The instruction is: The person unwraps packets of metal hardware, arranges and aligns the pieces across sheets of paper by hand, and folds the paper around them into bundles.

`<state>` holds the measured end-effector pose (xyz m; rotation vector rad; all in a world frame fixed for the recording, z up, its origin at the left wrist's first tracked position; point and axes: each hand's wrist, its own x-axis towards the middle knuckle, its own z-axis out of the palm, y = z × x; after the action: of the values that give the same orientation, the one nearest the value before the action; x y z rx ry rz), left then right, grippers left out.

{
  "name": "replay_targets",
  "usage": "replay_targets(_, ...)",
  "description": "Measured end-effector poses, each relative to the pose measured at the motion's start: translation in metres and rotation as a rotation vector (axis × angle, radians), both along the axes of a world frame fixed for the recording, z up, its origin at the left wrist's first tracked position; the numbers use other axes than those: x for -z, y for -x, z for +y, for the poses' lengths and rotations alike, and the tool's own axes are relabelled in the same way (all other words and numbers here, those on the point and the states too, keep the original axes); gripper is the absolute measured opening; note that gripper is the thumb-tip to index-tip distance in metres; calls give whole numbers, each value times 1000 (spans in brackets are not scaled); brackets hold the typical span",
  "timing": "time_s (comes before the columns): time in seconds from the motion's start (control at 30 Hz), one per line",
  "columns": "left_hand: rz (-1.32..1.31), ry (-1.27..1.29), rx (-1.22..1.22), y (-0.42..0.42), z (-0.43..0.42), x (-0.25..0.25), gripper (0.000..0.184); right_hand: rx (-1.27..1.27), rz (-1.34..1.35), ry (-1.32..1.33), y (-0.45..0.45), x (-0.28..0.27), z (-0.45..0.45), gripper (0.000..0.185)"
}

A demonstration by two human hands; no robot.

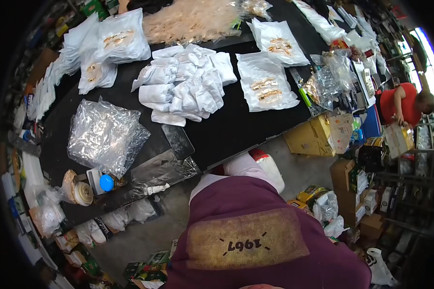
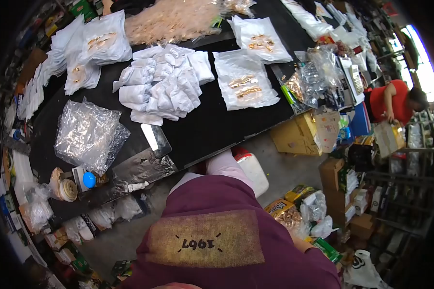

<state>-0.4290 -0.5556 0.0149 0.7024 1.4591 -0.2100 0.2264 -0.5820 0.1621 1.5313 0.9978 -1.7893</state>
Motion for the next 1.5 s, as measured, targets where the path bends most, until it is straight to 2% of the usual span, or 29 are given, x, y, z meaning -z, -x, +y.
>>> replay_targets(0.27, -117, 108, 248, 5, -10, 34, 34, -4, 202, -75, 1, 43, 10, 53)
replay_targets(0.33, -163, 128, 318, 6, -7, 45, 35, -74, 165, -91, -8, 43, 25, 53)
replay_targets(0.37, -189, 139, 392, 4, -3, 56, 35, -237, -65, -36, 2, 14, 56, 54)
replay_targets(0.4, -215, 139, 448, 3, 4, 66, 35, -238, -70, -42, 9, -7, 78, 54)
replay_targets(0.53, -282, 113, 727, -10, 56, 114, 36, 42, -3, -21, 37, -76, 152, 66)
replay_targets(0.57, -271, 107, 827, -19, 76, 118, 36, 15, -174, -36, 44, -90, 172, 62)
replay_targets(0.6, -228, 88, 981, -31, 107, 101, 38, -9, -343, -50, 46, -101, 190, 60)
replay_targets(0.67, -184, 77, 1128, -55, 165, 29, 39, -29, -341, -74, 33, -116, 226, 57)
replay_targets(0.7, -70, -119, 1049, -66, 196, -27, 38, -48, -336, -96, 29, -124, 244, 55)
replay_targets(0.73, 46, -312, 960, -73, 217, -56, 38, -55, -333, -94, 37, -139, 265, 55)
replay_targets(0.8, 233, -427, 593, -80, 228, -58, 36, -215, -245, -185, 81, -180, 310, 50)
replay_targets(0.87, 238, -714, 397, -90, 244, -47, 26, -307, -197, -215, 106, -198, 341, 50)
replay_targets(0.93, 86, -784, 350, -115, 283, -66, 25, -412, -192, -230, 120, -199, 357, 44)
replay_targets(1.0, -160, -863, 270, -140, 309, -39, 34, -460, -176, -190, 127, -199, 370, 42)
replay_targets(1.07, -492, -598, -1, -178, 334, -32, 45, -577, -95, -332, 131, -199, 387, 35)
replay_targets(1.13, -629, -421, -123, -215, 356, -32, 56, -656, -54, -381, 145, -197, 409, 33)
replay_targets(1.2, -618, -163, -343, -244, 372, -43, 62, -801, 4, -511, 161, -192, 433, 29)
replay_targets(1.23, -609, -171, -359, -250, 379, -44, 62, -816, 17, -516, 166, -186, 445, 29)
replay_targets(1.3, -780, 295, -604, -251, 394, -41, 60, -903, 122, -594, 179, -164, 470, 27)
replay_targets(1.37, -829, 284, -624, -248, 395, -26, 60, -957, 194, -626, 193, -148, 490, 26)
replay_targets(1.43, -945, 281, -607, -249, 396, -18, 58, -1123, 256, -621, 208, -137, 506, 26)
replay_targets(1.5, -905, 237, -610, -254, 402, -12, 58, -1204, 289, -608, 220, -129, 519, 26)
